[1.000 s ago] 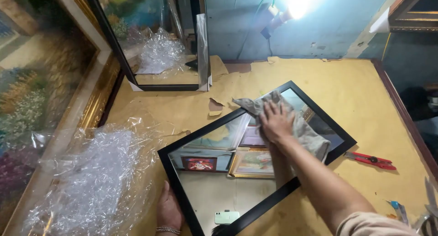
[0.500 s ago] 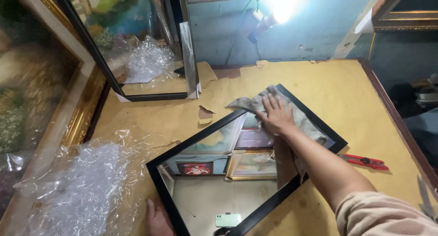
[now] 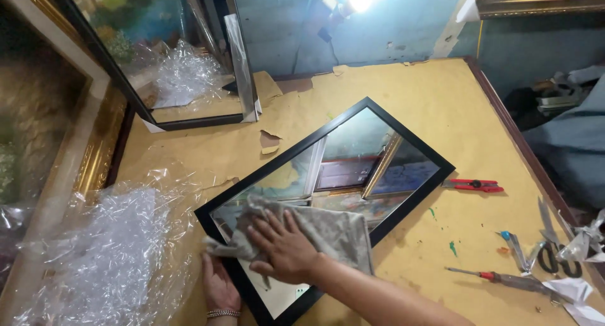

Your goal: A person is cleaning a framed mirror by wiping the glass surface with a cloth and removing protective film on a workshop table.

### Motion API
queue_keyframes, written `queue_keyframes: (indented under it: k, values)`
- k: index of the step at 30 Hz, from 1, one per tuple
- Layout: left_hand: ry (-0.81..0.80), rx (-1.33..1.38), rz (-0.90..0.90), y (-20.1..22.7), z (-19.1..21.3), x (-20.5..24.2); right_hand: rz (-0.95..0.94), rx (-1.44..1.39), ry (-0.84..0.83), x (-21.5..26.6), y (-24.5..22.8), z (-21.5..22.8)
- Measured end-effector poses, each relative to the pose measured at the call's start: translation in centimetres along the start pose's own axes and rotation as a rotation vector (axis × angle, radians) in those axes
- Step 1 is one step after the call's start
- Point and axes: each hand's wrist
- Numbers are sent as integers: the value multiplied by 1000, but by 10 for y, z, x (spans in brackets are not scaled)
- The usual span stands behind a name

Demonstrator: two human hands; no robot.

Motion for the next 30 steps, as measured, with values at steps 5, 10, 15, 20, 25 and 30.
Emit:
queue_keyframes:
  k: [5, 10, 15, 20, 25, 30]
  values:
    - [-332, 225, 267, -10, 18, -13, -171, -48, 77, 16, 49, 31]
    - [-265, 147, 241, -1, 9, 1, -754, -61, 186, 60, 179, 59]
    - [-266, 97, 182, -2, 10, -2, -1052, -107, 255, 58, 125, 51]
    - [27, -108, 135, 2, 5, 0, -288, 111, -26, 41, -10, -22]
    - [-191, 150, 257, 1, 13, 1, 31, 0, 65, 71, -1, -43]
    - [-339, 79, 224, 2, 4, 13, -710, 148, 123, 110, 126, 33]
Point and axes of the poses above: each hand's wrist, its own x-axis away from the middle knuckle, its own z-axis out of the back of the hand, y = z × x, and after that the axes turned 3 degrees about -y, right-handed
